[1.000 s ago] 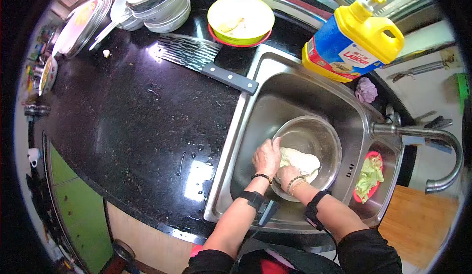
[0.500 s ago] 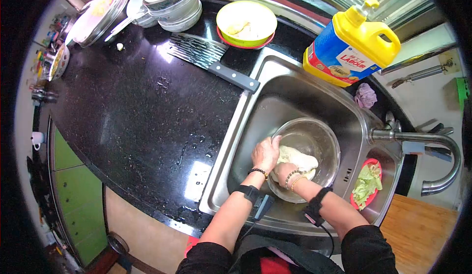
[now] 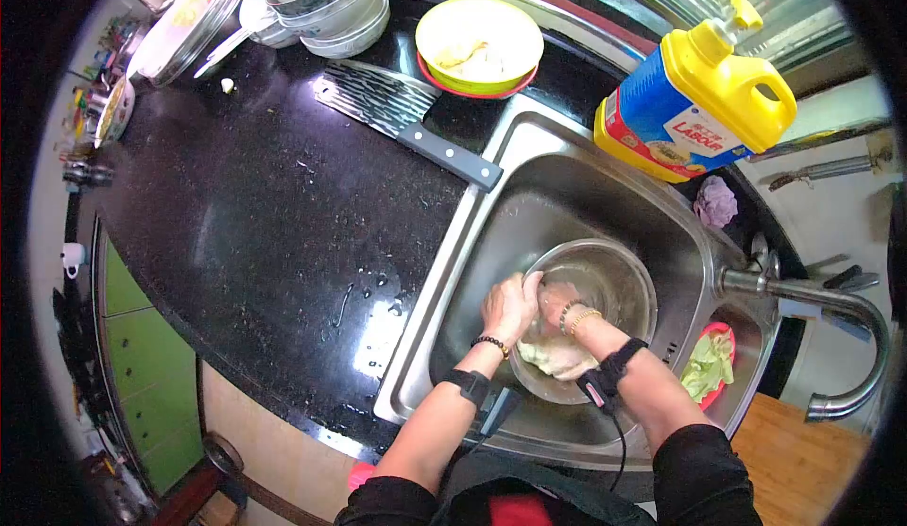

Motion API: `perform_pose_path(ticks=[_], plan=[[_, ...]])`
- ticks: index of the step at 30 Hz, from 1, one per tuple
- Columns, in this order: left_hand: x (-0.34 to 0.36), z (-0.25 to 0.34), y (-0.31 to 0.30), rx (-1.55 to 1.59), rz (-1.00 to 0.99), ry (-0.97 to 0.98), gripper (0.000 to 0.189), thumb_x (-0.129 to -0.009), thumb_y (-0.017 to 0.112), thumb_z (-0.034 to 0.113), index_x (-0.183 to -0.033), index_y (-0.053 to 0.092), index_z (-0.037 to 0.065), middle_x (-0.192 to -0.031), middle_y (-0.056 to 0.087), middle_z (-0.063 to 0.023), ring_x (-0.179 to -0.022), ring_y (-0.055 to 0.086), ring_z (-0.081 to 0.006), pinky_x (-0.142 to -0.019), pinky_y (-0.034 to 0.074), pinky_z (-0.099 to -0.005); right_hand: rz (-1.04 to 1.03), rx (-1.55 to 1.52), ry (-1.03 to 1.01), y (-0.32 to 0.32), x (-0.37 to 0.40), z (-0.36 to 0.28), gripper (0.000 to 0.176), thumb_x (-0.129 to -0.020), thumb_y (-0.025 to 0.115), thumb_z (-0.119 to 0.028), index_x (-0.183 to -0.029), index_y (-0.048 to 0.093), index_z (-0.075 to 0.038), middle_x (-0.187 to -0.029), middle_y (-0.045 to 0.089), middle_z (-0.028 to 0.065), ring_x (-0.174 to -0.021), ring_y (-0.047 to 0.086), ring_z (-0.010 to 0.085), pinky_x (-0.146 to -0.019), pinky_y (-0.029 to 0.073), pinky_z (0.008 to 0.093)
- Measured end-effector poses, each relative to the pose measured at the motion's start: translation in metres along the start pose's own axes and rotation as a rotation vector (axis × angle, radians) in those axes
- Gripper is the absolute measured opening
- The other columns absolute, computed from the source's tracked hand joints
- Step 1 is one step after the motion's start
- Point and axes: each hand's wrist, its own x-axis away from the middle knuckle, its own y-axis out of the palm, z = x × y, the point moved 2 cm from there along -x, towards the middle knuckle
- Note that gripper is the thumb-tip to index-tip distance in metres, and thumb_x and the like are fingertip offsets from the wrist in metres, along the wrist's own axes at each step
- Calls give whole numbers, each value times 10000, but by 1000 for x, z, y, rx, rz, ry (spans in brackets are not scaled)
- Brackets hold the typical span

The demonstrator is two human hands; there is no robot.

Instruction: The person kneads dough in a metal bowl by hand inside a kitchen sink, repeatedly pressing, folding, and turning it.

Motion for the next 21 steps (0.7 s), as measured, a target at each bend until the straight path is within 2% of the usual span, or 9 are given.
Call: perform_pose_path(ticks=[3,5,7,8,11,12,17,20,21], plan=[[2,-3,1,-17,9,25,442,-864,445,418,-750,580,13,-736,584,-240,-731,562,-423,-639,436,-476,21,-94,-33,2,20,13,567,-524,769,-297,-1005,573,-70,-962,604,153,-916,583,298,-802,464,384],[3,-1,1,-7,53,17,428,-866,452,406,-760,580,11,-740,585,-241,-723,563,-424,-632,436,-477,273,-331,-63,-16,55,29,531,-532,768,-300,-971,585,-63,-930,603,156,-880,589,294,-774,471,373],[3,-2,1,-14,29,-2,446,-863,433,422,-776,597,16,-770,599,-240,-766,574,-418,-670,449,-486,454,-554,71,-12,71,57,477,-544,753,-362,-884,594,-68,-899,602,143,-856,581,307,-758,467,382],[3,-2,1,-17,46,-2,450,-863,431,424,-775,596,15,-770,599,-239,-766,575,-417,-668,448,-486,451,-622,163,-12,78,66,481,-555,745,-332,-900,559,-53,-904,577,167,-879,559,319,-767,449,386],[3,-1,-1,-31,43,-22,466,-868,420,432,-774,595,11,-771,599,-238,-764,574,-417,-662,445,-490,632,-549,166,-5,102,74,510,-544,741,-290,-928,516,-40,-888,550,178,-872,531,333,-754,431,394],[3,-3,1,-10,57,-26,472,-868,417,437,-772,594,10,-773,598,-240,-766,573,-418,-665,443,-491,706,-481,55,-4,114,72,505,-550,733,-253,-936,486,-42,-848,520,157,-820,515,337,-712,421,406],[4,-4,5,26,44,-40,487,-867,414,449,-767,588,4,-786,598,-242,-780,570,-418,-679,438,-494,643,-99,33,-21,170,38,404,-613,704,-221,-915,488,-63,-846,483,123,-780,515,319,-663,422,419],[4,-6,6,43,41,-56,491,-868,409,452,-780,584,2,-804,598,-243,-799,568,-420,-693,437,-492,231,-111,157,-3,178,28,345,-721,650,-244,-944,464,-57,-850,511,144,-755,570,322,-622,464,410],[4,-7,7,43,31,-62,489,-869,406,450,-792,583,1,-815,598,-243,-807,567,-420,-700,437,-493,231,-106,163,3,174,26,345,-721,650,-244,-944,464,-57,-850,511,144,-755,570,322,-622,464,410]])
